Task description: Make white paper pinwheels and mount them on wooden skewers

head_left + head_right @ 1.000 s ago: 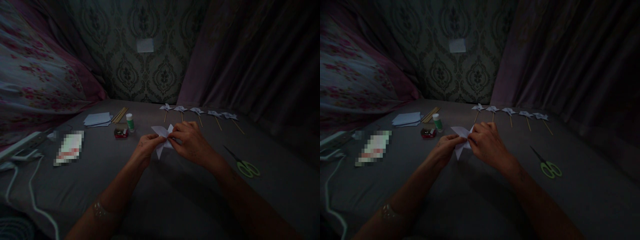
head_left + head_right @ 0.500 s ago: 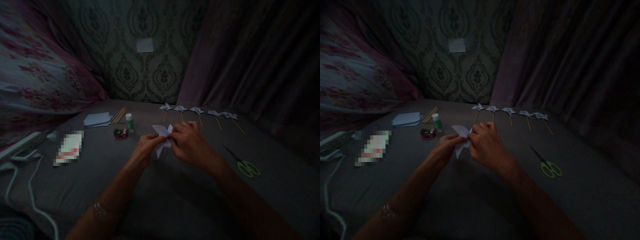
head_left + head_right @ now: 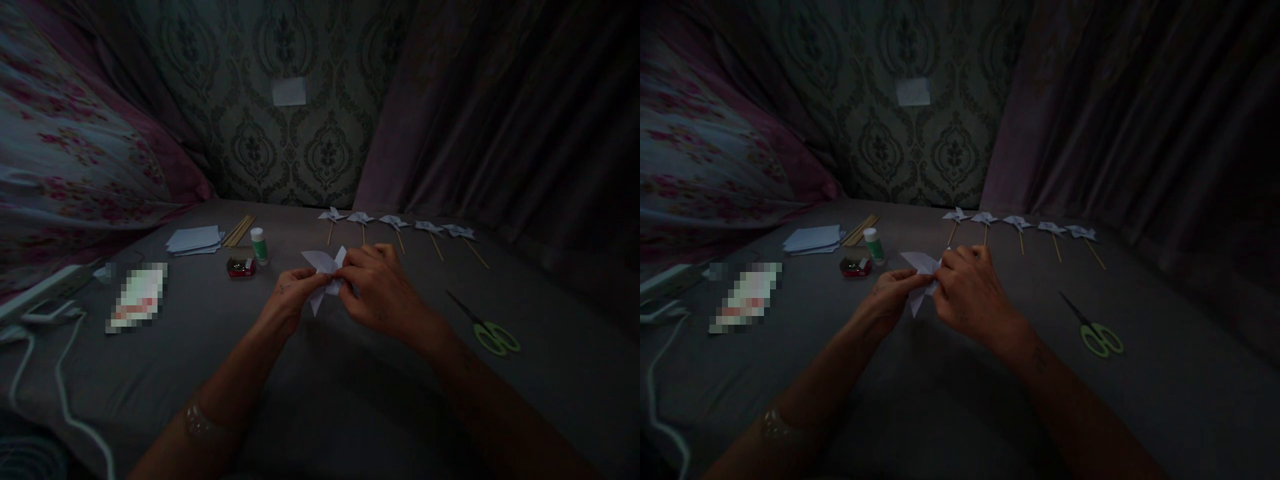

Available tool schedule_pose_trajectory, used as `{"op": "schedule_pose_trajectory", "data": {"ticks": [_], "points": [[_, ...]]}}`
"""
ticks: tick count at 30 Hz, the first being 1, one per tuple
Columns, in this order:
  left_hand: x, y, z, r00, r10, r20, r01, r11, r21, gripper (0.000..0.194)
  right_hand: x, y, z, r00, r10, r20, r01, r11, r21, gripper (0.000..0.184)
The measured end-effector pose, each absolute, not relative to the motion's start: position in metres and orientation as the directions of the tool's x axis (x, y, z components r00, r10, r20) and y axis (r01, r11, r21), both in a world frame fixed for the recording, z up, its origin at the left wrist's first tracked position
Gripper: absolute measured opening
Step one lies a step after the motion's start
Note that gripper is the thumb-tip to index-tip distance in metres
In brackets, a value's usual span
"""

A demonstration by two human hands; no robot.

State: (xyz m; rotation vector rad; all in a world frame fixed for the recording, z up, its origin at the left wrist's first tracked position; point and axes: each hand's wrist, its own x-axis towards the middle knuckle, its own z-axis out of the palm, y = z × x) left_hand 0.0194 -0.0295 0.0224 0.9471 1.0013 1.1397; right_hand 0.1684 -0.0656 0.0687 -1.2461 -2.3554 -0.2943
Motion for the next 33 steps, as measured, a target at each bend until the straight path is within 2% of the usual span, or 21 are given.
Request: {"op": "schedule_pose_trajectory", "data": {"ticks": [8,11,14,17,19,20,22,24,25,28,33], "points": [[0.021,-0.031,0.023,0.06,0.989,-0.136,-0.19,0.145,0.971,0.011,0.164,-0.066,0.065,-0.489,0.72,0.491,0.824,0.566,-0.009,0.018],[0.021,-0.03,0.022,0.042,0.989,-0.139,-0.198,0.145,0.97,0.012,0.163,-0.067,0.067,-0.482,0.711,0.512,0.811,0.584,-0.048,0.018],[0.02,-0.029,0.022,0.048,0.988,-0.149,-0.238,0.156,0.959,0.012,0.168,-0.064,0.073,-0.34,0.691,0.638,0.778,0.588,-0.221,0.018],[0.02,-0.029,0.024,0.071,0.982,-0.177,-0.31,0.19,0.931,0.013,0.179,-0.054,0.077,0.021,0.678,0.735,0.715,0.504,-0.485,0.018],[0.02,-0.03,0.027,0.083,0.981,-0.177,-0.356,0.195,0.914,0.014,0.186,-0.046,0.076,0.178,0.747,0.641,0.609,0.428,-0.668,0.022],[0.021,-0.031,0.028,0.088,0.981,-0.172,-0.37,0.192,0.909,0.015,0.188,-0.042,0.075,0.176,0.826,0.535,0.524,0.382,-0.761,0.025],[0.021,-0.033,0.031,0.09,0.983,-0.158,-0.383,0.181,0.906,0.016,0.189,-0.037,0.071,0.027,0.966,0.256,0.328,0.233,-0.915,0.029],[0.021,-0.034,0.032,0.093,0.985,-0.147,-0.389,0.172,0.905,0.017,0.185,-0.035,0.066,-0.163,0.986,0.029,0.172,0.058,-0.983,0.029],[0.021,-0.034,0.032,0.096,0.985,-0.141,-0.392,0.167,0.905,0.017,0.183,-0.036,0.064,-0.215,0.976,-0.029,0.119,-0.003,-0.993,0.027],[0.02,-0.034,0.03,0.103,0.986,-0.133,-0.386,0.163,0.908,0.017,0.175,-0.038,0.059,-0.218,0.973,-0.081,0.028,-0.077,-0.997,0.02],[0.019,-0.033,0.028,0.083,0.989,-0.125,-0.359,0.147,0.922,0.018,0.17,-0.039,0.057,-0.132,0.987,-0.094,-0.025,-0.098,-0.995,0.017]]}}
